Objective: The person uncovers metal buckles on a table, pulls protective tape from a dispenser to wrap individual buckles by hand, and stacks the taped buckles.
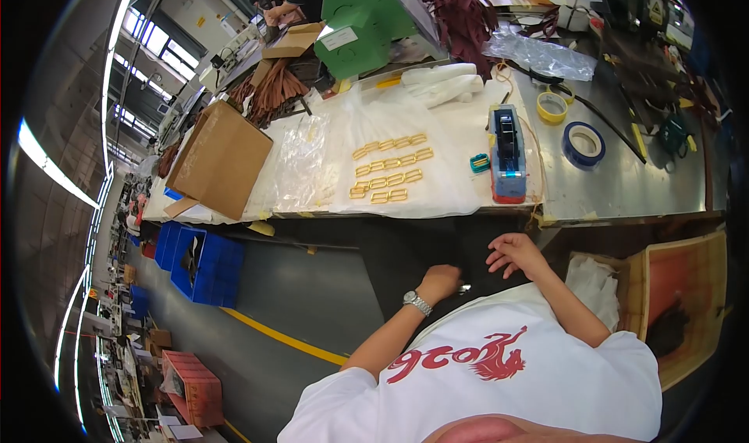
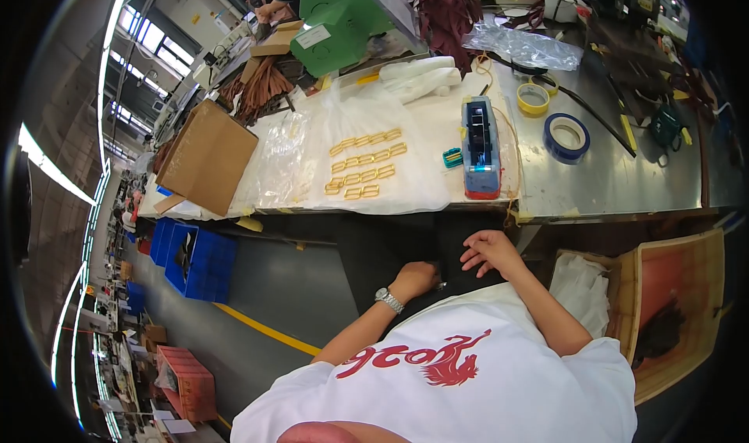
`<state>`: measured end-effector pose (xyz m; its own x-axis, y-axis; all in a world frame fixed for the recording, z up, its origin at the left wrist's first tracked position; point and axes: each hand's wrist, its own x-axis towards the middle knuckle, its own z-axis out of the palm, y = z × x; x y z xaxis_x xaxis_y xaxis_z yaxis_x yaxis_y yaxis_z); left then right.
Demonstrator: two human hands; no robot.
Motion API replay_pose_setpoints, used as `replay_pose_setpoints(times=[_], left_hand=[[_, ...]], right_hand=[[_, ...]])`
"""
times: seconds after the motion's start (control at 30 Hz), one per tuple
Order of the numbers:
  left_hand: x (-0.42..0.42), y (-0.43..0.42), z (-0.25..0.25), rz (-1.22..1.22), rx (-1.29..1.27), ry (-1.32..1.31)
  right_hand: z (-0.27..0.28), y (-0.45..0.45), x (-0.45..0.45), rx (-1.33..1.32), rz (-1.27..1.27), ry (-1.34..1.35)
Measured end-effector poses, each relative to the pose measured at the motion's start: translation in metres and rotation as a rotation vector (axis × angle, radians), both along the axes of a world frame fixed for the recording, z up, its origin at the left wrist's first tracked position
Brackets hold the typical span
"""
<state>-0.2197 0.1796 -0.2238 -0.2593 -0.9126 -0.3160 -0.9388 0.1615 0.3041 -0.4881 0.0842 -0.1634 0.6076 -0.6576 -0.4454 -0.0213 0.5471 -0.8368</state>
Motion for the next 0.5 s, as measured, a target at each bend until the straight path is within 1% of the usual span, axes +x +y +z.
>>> replay_pose_setpoints(times=[0.13, 0.27, 0.33, 0.43, 0.5], left_hand=[[-0.019, -0.008, 0.016, -0.083, -0.011, -0.007], [-0.028, -0.017, 0.011, -0.143, -0.008, -0.027], [-0.030, -0.018, 0.011, -0.178, -0.067, -0.023], [-0.031, -0.018, 0.012, -0.193, -0.067, -0.073], [-0.032, -0.018, 0.014, -0.204, -0.089, -0.061]], right_hand=[[0.008, 0.004, -0.005, -0.026, 0.004, -0.015], [0.011, 0.007, -0.008, -0.052, 0.009, -0.012], [0.011, 0.008, -0.010, -0.049, 0.007, -0.016], [0.014, 0.011, -0.009, -0.051, -0.004, -0.027], [0.015, 0.014, -0.008, -0.050, -0.005, -0.025]])
